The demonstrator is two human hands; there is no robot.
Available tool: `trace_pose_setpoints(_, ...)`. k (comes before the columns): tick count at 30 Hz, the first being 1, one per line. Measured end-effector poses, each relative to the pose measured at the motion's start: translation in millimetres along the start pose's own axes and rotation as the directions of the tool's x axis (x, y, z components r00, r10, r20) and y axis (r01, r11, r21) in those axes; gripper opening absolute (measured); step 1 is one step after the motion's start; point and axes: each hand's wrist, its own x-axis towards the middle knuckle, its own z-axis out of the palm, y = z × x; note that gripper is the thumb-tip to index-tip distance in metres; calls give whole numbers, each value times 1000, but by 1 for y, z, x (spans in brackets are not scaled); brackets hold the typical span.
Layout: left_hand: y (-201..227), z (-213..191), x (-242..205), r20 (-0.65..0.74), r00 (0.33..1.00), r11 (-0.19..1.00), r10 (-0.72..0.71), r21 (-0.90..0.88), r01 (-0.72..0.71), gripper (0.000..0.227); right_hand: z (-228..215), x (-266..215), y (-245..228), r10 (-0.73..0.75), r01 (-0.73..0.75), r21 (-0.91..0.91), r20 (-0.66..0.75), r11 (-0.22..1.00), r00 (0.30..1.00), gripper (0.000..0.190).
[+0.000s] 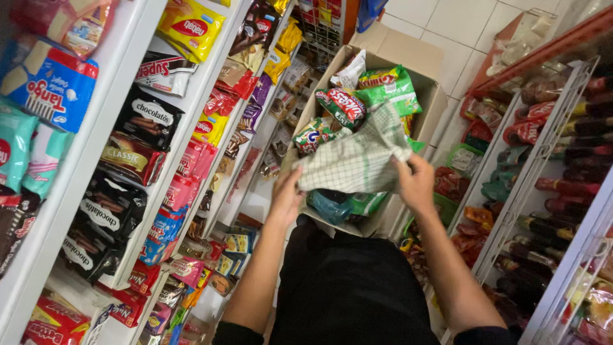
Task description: The person cleans a white shelf in a store aisle using a spray bottle and a cloth. They spray the surface and wipe it down, moving along the shelf to clean different sections. The person also handles a red snack package, wiping it before placing it back on the shelf.
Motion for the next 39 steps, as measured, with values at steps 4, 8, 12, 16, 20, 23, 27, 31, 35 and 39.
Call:
trace_pose_setpoints(4, 22, -2, -7, 130, 942, 949, 309, 16, -314, 39, -19, 2, -26, 147, -261, 710, 220, 654, 964, 18)
trace_pose_setpoints(8, 56, 14, -24, 246, 856, 765, 455, 386, -516, 37, -32, 5, -56, 149, -277, 451, 299, 849, 943, 18)
trace_pose_setpoints(12, 94, 54, -11, 430, 828, 732, 361, 419, -537, 67, -35, 40, -80, 46, -63, 90, 175, 994, 983, 15)
trace_pose_setpoints(16, 142, 97, -11, 480, 712, 682, 512, 277, -677, 65, -55, 62, -117, -179, 172, 194, 18, 966, 984, 13)
trace_pose_setpoints(20, 164, 104, -36, 484, 670, 678, 563, 193, -709, 58, -81, 52, -120, -223, 228, 58, -89, 972, 971, 15)
trace_pose_setpoints(23, 141, 94, -38, 454, 714, 704, 533, 229, -672, 63, -76, 30, -91, -75, 74, -15, -31, 997, 997, 17)
trace_pose_setpoints(27, 88, 62, -33, 290, 916, 751, 278, 528, -395, 65, -51, -13, -44, 95, -51, -275, 149, 960, 984, 26)
trace_pose_setpoints(31, 56, 27, -45, 380, 920, 391, 91, 836, -384, 40, -43, -46, -25, 409, -313, -425, 153, 849, 900, 32)
trace_pose_setpoints(35, 47, 24, -59, 479, 876, 285, 58, 833, -474, 53, -42, -53, -27, 465, -381, -389, 145, 838, 874, 43)
trace_pose_setpoints(39, 52, 32, -52, 455, 872, 415, 179, 769, -486, 32, -44, -44, -24, 242, -176, -346, 159, 922, 957, 20)
